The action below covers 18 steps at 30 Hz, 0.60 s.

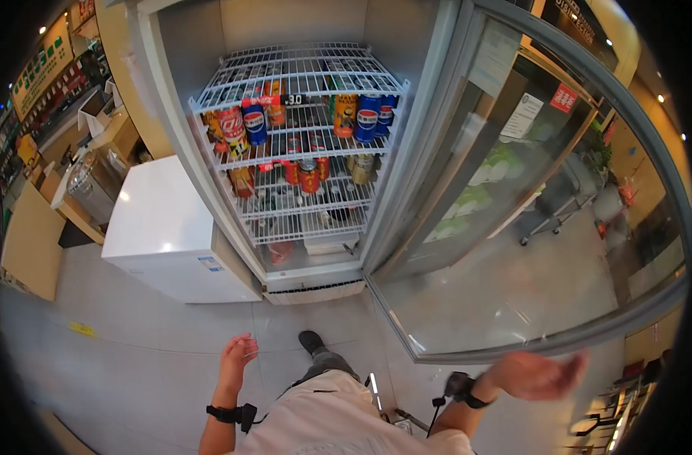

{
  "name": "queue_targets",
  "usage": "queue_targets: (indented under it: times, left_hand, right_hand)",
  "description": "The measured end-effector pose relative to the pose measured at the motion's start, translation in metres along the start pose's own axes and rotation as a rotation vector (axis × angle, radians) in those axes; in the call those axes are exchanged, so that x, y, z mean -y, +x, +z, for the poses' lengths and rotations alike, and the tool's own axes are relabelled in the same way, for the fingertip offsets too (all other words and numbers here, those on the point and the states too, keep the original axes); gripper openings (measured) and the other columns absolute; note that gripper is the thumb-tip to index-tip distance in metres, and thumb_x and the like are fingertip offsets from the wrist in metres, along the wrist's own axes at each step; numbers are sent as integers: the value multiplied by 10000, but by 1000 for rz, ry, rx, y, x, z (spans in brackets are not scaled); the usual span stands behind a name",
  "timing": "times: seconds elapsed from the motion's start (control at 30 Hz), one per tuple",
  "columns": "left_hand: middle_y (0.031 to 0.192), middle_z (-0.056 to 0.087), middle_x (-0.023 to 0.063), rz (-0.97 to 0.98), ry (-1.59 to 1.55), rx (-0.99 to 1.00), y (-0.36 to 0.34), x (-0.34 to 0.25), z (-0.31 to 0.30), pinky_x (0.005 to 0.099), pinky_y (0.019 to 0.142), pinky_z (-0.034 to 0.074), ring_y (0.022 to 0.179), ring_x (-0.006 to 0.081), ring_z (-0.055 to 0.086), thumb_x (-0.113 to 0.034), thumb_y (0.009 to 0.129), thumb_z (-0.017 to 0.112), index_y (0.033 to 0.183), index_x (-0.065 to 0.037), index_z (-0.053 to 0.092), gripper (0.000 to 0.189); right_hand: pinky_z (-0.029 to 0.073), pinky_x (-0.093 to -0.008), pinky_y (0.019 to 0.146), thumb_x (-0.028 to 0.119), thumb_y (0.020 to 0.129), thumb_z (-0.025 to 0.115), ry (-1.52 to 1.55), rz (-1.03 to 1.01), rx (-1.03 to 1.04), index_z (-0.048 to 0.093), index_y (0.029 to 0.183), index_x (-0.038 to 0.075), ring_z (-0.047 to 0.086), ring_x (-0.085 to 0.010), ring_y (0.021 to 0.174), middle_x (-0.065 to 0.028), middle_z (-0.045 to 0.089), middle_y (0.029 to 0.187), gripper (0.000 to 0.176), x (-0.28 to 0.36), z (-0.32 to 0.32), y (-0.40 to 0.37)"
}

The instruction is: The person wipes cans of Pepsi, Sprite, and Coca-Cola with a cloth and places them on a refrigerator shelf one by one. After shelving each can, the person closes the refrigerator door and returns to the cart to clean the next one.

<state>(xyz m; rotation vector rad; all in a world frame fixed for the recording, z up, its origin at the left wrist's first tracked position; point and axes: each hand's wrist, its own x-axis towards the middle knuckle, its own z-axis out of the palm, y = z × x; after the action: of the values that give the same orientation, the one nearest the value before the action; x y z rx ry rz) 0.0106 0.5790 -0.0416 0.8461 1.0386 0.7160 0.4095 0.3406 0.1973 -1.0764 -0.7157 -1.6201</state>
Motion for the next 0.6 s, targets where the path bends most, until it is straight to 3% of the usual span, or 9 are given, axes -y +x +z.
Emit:
queue_targets:
  times: [0.03, 0.07, 0.13, 0.27, 0.3, 0.37, 0.4, 0.5, 0.6]
  left_hand:
    - [1069, 644, 78, -26, 4, 37, -3, 7, -2, 317, 865, 472, 983, 174, 606, -289, 960, 543, 1187, -50, 590, 333]
    - [1082, 645, 80, -51, 8, 73, -7, 14, -3, 314, 867, 474, 993, 173, 608, -287, 962, 543, 1185, -58, 604, 325]
    - [1082, 645, 77, -51, 5, 125, -17, 21, -1, 316, 871, 472, 997, 173, 607, -291, 961, 543, 1182, -61, 606, 325]
    - [1082, 646, 72, -13, 30, 228, -39, 19, 3, 315, 883, 462, 1008, 169, 606, -277, 959, 534, 1185, -64, 602, 318]
    - [1082, 646, 72, -2, 10, 221, -43, 22, 1, 315, 883, 462, 1008, 169, 606, -277, 959, 534, 1185, -64, 602, 318]
    - [1091, 648, 74, 26, 19, 226, -50, 27, -5, 312, 889, 456, 1016, 171, 605, -248, 958, 519, 1200, -64, 596, 313]
    - [1091, 648, 74, 32, 6, 211, -56, 28, -8, 312, 889, 456, 1016, 171, 605, -248, 958, 519, 1200, -64, 596, 313]
    - [1118, 644, 75, 58, 70, 242, -64, 28, -1, 302, 898, 449, 1021, 164, 601, -232, 961, 508, 1209, -67, 595, 310]
    - [1140, 641, 79, 41, 87, 331, -67, 35, 18, 293, 912, 442, 1042, 151, 593, -227, 966, 511, 1238, -68, 582, 323]
  right_hand:
    - [356, -408, 1032, 251, 991, 401, -293, -100, -127, 492, 1248, -28, 515, -299, 1157, -185, 549, 1249, 391, -9, -24, 23]
    - [356, -408, 1032, 251, 991, 401, -286, -111, -123, 492, 1248, -28, 515, -299, 1157, -185, 549, 1249, 391, -24, -50, 32]
    - [334, -409, 1055, 321, 1020, 320, -485, 368, -46, 480, 1266, -21, 480, -263, 1209, -161, 526, 1308, 451, -59, -98, 47]
    - [297, -400, 1095, 456, 1028, 241, 21, 1037, 409, 413, 1364, -1, 420, -266, 1327, -158, 493, 1383, 593, -163, -145, 13]
    - [297, -400, 1095, 456, 1028, 241, 41, 1026, 417, 413, 1364, -1, 420, -266, 1327, -158, 493, 1383, 593, -158, -141, 12]
    - [312, -397, 1106, 485, 1017, 251, 205, 1217, 261, 384, 1397, 17, 470, -296, 1293, -181, 530, 1336, 617, -140, -124, 6]
    - [306, -412, 1124, 520, 1016, 209, 229, 1198, 250, 335, 1418, -19, 489, -318, 1271, -219, 527, 1327, 685, -143, -127, 1]
    - [331, -404, 1117, 459, 1020, 218, 165, 1195, 168, 356, 1393, -29, 512, -323, 1242, -223, 540, 1303, 630, -93, -118, 3]
    - [324, -419, 1116, 437, 1022, 217, 131, 1106, 247, 347, 1393, -54, 504, -336, 1246, -226, 527, 1319, 629, -33, -128, -8]
